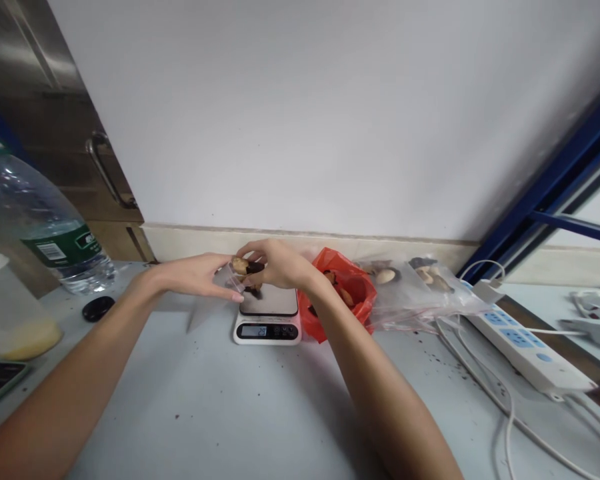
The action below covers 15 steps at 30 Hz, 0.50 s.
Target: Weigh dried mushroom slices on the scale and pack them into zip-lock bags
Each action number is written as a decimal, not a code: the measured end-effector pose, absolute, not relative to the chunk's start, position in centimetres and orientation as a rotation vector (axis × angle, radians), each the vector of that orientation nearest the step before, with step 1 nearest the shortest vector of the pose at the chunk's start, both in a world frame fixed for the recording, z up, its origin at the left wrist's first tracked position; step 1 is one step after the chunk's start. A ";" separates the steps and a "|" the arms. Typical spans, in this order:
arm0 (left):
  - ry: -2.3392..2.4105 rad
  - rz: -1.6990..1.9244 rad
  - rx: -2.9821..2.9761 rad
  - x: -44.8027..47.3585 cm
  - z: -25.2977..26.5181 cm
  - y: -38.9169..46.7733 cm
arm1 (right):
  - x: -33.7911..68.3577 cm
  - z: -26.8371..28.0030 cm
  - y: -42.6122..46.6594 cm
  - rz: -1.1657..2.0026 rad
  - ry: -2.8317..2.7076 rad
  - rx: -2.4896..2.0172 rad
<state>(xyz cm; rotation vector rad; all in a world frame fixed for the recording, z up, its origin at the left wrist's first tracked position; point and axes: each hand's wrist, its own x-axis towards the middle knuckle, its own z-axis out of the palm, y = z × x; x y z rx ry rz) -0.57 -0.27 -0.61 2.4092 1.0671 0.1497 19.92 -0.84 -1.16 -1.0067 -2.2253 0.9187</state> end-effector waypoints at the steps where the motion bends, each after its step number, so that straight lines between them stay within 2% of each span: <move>1: 1.077 0.146 2.406 -0.6 -0.5 -0.3 | 20.0 -1.2 -0.7 0.928 -2.238 -0.992; 15: 1.147 0.127 2.390 -1.3 -0.4 0.0 | 20.6 -1.2 -0.5 0.956 -2.217 -0.975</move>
